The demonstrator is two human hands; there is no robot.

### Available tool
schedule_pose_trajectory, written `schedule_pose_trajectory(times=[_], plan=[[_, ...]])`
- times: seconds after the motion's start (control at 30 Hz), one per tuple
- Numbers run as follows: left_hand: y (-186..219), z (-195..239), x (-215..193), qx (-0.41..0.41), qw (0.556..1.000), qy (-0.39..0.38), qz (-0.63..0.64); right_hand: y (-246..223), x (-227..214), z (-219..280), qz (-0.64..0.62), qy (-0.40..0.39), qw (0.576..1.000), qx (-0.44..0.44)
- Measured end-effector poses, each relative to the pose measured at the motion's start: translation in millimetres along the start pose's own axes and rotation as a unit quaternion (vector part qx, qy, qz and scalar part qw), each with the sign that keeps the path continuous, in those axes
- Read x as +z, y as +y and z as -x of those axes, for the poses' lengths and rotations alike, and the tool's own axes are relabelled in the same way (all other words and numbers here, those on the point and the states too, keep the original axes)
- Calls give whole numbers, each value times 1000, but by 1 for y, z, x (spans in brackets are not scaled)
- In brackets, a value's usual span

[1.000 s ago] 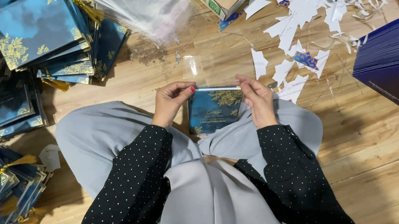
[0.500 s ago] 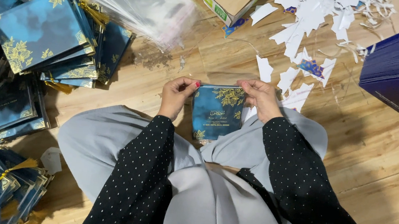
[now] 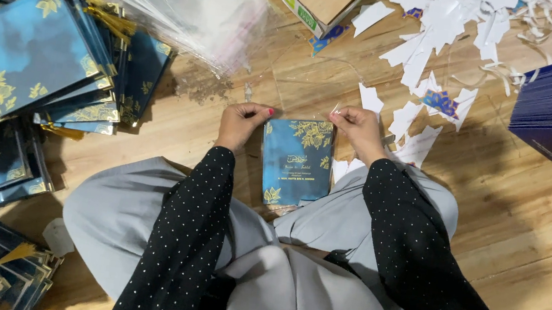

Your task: The person picks up a book and a plastic bag from the floor, inserts the book into the bag, and uses an adhesive strip to seal the bag.

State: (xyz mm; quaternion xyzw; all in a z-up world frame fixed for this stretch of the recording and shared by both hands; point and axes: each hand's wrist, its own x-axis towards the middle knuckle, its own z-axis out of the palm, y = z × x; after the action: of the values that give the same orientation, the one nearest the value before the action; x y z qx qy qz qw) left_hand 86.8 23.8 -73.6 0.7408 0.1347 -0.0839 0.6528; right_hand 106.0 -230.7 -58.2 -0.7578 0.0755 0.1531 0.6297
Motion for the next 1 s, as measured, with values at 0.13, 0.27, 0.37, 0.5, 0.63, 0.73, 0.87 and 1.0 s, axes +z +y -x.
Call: schedule_pose_trajectory(times=[0.13, 0.27, 0.37, 0.5, 0.63, 0.73, 0.87, 1.0], plan=[[-4, -13, -4, 6, 1000, 7, -3, 6, 3, -7, 20, 15, 999, -24], [0, -29, -10, 25, 1000, -8, 13, -4, 3, -16, 3, 23, 1000, -20], [12, -34, -13, 43, 998, -32, 38, -11, 3, -24, -22, 21, 999, -39], [38, -23, -18, 66, 997, -46, 12, -15, -3, -25, 30, 13, 995, -91], [52, -3, -29, 148, 980, -76, -110, -17, -16, -10, 222, 3, 948, -227], [70, 23, -40, 228, 938, -108, -238, -38, -19, 18, 349, -24, 880, -323], [58, 43, -39, 285, 890, -118, -337, -40, -15, 43, 454, -32, 793, -405], [52, 57, -34, 389, 778, -113, -480, -25, -14, 49, 558, -22, 661, -501]])
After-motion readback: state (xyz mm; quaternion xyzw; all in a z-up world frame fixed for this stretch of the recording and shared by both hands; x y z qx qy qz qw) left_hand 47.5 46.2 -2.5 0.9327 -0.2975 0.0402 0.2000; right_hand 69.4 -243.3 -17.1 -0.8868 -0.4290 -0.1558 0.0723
